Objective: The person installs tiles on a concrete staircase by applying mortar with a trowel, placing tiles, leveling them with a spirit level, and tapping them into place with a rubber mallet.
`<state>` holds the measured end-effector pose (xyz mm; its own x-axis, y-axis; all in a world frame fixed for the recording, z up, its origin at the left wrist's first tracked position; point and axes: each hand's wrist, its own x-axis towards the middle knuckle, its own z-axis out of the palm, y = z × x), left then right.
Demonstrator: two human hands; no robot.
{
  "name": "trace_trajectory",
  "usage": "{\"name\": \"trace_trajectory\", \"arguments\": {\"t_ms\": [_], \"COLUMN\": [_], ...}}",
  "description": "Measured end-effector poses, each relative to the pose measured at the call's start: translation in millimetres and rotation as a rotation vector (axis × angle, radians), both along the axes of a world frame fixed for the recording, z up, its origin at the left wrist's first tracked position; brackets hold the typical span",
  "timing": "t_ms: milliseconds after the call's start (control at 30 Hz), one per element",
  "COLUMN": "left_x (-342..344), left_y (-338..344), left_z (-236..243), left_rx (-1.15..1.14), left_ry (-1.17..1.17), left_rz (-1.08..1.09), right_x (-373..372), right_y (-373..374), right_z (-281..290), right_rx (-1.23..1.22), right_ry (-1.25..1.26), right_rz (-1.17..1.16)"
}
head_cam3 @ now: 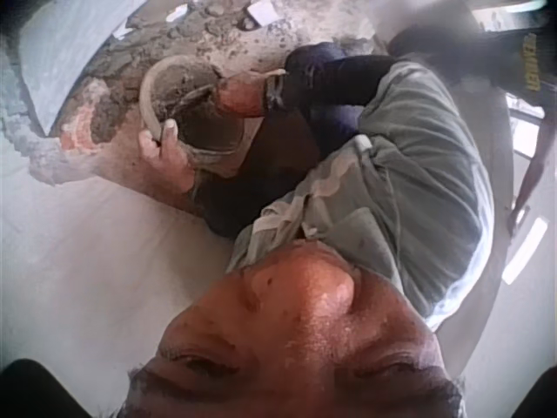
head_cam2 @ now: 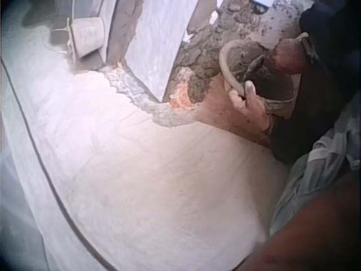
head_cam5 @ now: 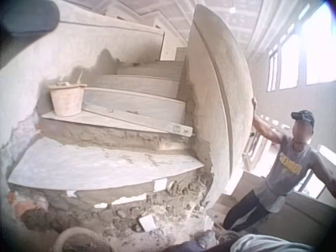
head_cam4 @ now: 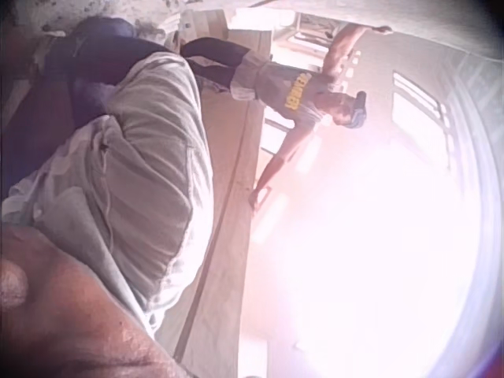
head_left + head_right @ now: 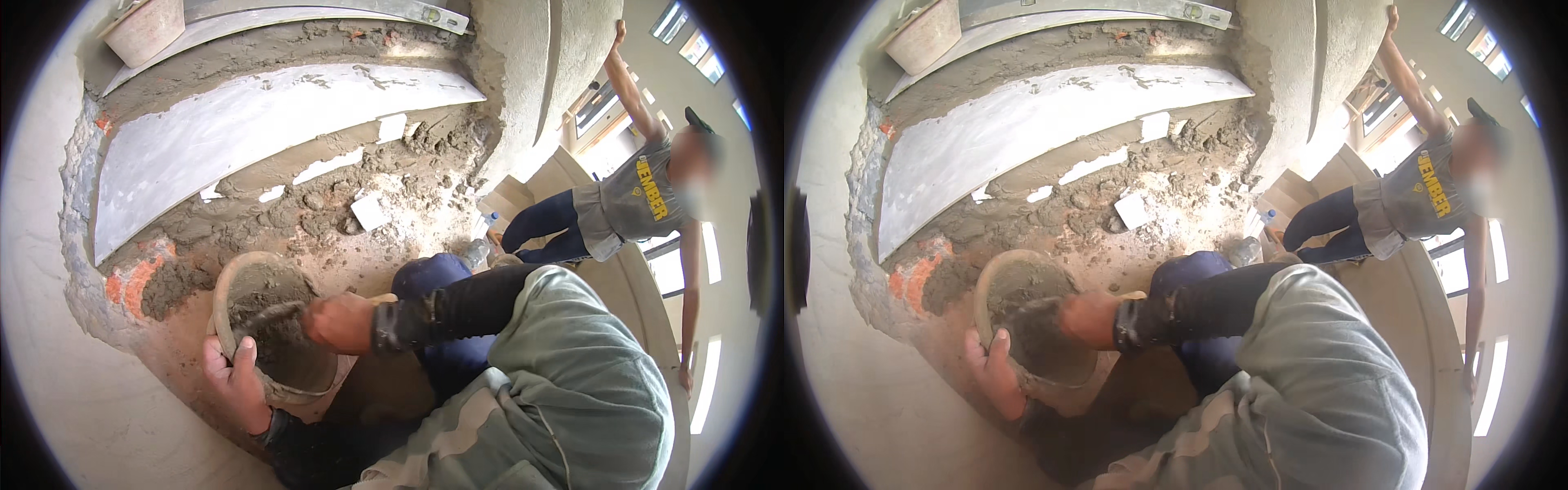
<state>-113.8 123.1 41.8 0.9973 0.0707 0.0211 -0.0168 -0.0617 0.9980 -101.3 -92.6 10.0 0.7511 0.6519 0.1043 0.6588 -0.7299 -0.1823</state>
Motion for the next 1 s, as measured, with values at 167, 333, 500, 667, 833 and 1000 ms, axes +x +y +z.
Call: {"name": "trace_trajectory", "arguments": {"t_ms": [167, 333, 500, 667, 833, 1000], "left_x": [0.9, 0.4, 0.4, -1.0, -4.3, -12.2], "left_y": [-13.9, -21.9, -9.8, -6.0, 18.9, 35.3], "left_z": [-2.3, 3.8, -2.0, -6.1, -18.1, -22.0], "left_rx": [0.013, -0.070, -0.044, 0.009, 0.010, 0.012], "left_ry": [-0.003, -0.052, -0.221, -0.183, -0.157, -0.130], "left_rz": [-0.171, -0.191, -0.124, -0.188, 0.048, 0.385], "right_x": [-28.3, 2.0, -15.1, -51.3, -53.6, -60.4], "right_y": [-32.3, -26.2, -15.3, -0.6, -10.9, -40.3], "right_z": [15.6, -29.6, -17.9, -16.8, 29.5, 38.5], "right_rx": [-0.148, -0.078, -0.076, 0.293, 0.543, 0.800], "right_ry": [-0.147, 0.139, 0.575, 0.800, 1.365, 1.314], "right_rz": [-0.106, -0.230, 0.072, 0.031, -0.204, -0.343]}}
